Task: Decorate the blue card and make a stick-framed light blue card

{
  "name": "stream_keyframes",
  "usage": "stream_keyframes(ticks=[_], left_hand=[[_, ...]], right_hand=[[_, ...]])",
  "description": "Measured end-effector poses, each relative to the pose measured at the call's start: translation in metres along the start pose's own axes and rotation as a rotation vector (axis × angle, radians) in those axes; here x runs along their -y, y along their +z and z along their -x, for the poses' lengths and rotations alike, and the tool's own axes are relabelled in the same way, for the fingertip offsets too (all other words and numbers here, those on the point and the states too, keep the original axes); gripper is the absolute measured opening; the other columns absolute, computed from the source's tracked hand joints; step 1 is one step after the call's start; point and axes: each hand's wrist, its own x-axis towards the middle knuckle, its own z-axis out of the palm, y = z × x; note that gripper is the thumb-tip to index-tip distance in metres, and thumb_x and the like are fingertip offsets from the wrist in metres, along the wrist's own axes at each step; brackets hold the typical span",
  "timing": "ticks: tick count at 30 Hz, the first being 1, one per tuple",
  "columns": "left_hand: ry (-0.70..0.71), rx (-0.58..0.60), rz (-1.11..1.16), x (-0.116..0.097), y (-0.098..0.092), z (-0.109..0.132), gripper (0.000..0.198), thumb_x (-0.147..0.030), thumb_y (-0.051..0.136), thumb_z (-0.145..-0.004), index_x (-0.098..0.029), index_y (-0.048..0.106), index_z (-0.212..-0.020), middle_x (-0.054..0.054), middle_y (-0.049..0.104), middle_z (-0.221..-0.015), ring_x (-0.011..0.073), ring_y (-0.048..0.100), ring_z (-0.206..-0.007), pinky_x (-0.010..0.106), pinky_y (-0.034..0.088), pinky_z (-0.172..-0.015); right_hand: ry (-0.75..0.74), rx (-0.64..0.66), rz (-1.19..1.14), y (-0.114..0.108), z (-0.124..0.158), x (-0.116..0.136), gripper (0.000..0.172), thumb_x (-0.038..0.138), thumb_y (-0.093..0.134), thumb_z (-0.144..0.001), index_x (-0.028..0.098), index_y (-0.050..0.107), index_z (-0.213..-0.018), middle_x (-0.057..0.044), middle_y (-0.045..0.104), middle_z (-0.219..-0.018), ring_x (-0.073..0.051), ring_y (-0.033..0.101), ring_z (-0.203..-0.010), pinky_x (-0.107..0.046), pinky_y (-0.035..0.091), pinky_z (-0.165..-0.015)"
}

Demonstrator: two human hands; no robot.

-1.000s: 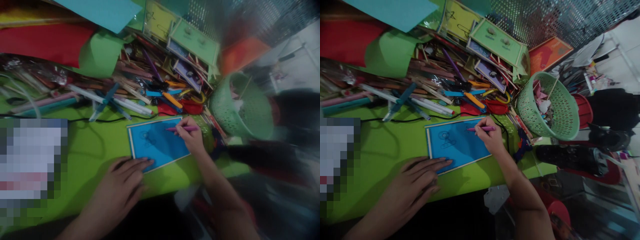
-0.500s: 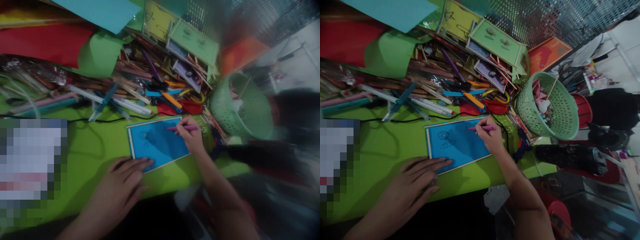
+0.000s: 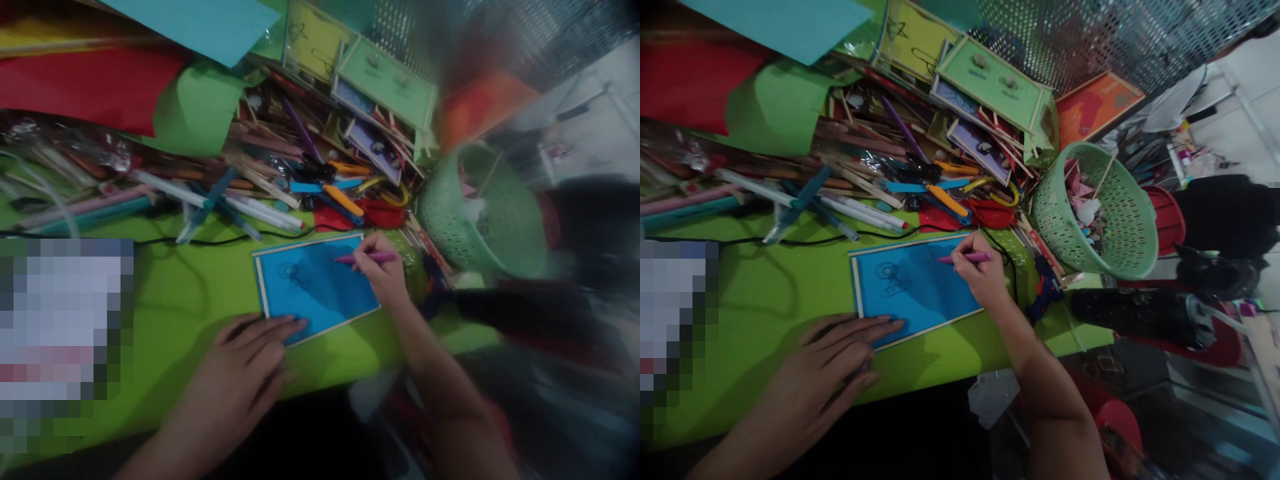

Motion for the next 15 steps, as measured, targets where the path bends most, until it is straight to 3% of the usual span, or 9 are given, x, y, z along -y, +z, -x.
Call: stream_keyframes(ticks=[15], left_hand=[[-0.035,0.029,0.029,0.0014,0.0018,0.0045,0.015,-0.027,0.051,-0.104,-0.026,0.065,-0.099,0.002,0.073,-0.142,0.0234,0.067,-0.129,0.047,0.046,-0.109]], right_hand=[[0.014,0.022,-0.045,0.0020,0.0004,-0.0011,0.009,0.030,0.065,-0.089,0.024,0.061,-0.084,0.003,0.064,-0.069,-0.015,0.062,-0.064,-0.029,0.046,-0.061]])
